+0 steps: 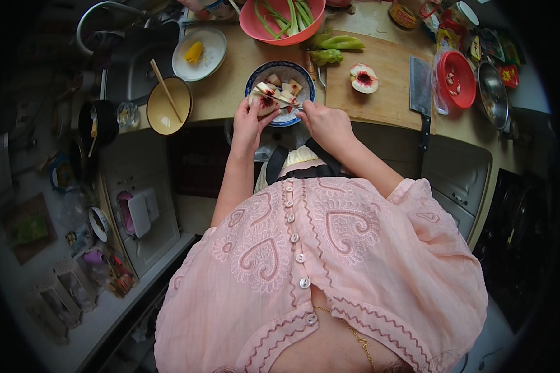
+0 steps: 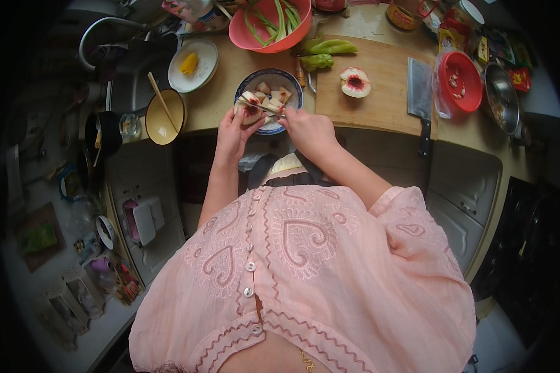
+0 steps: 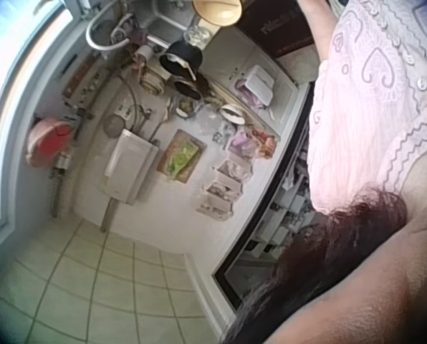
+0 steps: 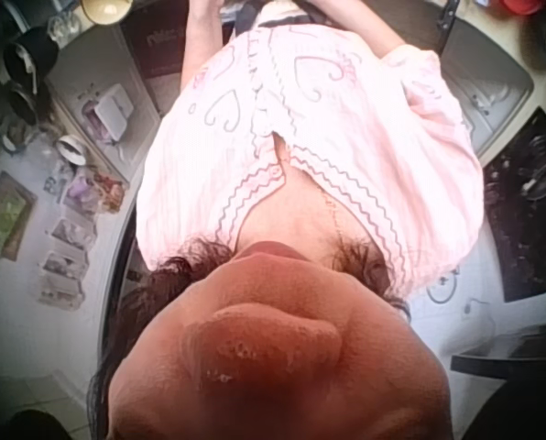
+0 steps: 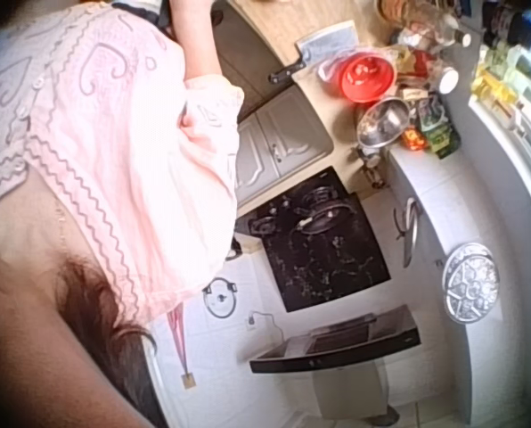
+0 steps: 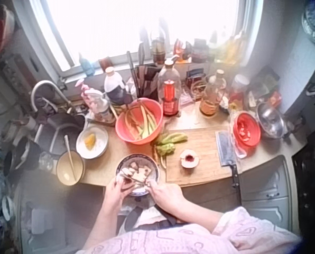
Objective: The person cuts a peach into small pieces using a knife over a bowl. They hold the fruit in one hand and slice it with the other, placing the cut pieces into the bowl.
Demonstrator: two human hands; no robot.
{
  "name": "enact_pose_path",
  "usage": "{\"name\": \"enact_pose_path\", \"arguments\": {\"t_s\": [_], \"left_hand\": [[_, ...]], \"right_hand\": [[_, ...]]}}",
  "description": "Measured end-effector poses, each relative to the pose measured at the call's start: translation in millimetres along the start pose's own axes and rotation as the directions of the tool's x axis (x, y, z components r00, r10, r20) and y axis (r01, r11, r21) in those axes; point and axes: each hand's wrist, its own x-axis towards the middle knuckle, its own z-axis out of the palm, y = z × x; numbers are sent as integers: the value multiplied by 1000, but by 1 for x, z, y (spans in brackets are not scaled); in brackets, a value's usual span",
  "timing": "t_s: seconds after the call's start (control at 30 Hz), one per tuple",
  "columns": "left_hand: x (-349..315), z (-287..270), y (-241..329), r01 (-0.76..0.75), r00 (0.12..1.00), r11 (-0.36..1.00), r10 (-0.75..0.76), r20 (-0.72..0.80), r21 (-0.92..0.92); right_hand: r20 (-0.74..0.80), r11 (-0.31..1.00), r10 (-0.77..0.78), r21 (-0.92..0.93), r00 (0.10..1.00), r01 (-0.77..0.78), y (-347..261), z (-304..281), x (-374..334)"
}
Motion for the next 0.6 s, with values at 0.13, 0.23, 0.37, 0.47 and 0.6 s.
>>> {"name": "enact_pose_path", "arguments": {"t_s": [0.13, 0.23, 0.37, 0.47, 0.6], "left_hand": [[0, -3, 2, -3, 1000, 996, 3, 5, -93], [-1, -5, 9, 16, 999, 996, -20, -46, -89], [3, -14, 11, 49, 998, 998, -50, -40, -28], [3, -16, 10, 48, 998, 999, -47, -40, 8], [5, -18, 10, 47, 998, 999, -46, -47, 4]], "right_hand": [[-9, 999, -8, 51, 1000, 9, 3, 0, -2], [9, 994, -32, 108, 999, 31, 10, -6, -5], [14, 993, -51, 103, 999, 50, 21, -9, -9], [10, 996, -68, 61, 998, 68, 24, -9, -8], [13, 995, -88, 56, 996, 87, 24, -16, -8]]}}
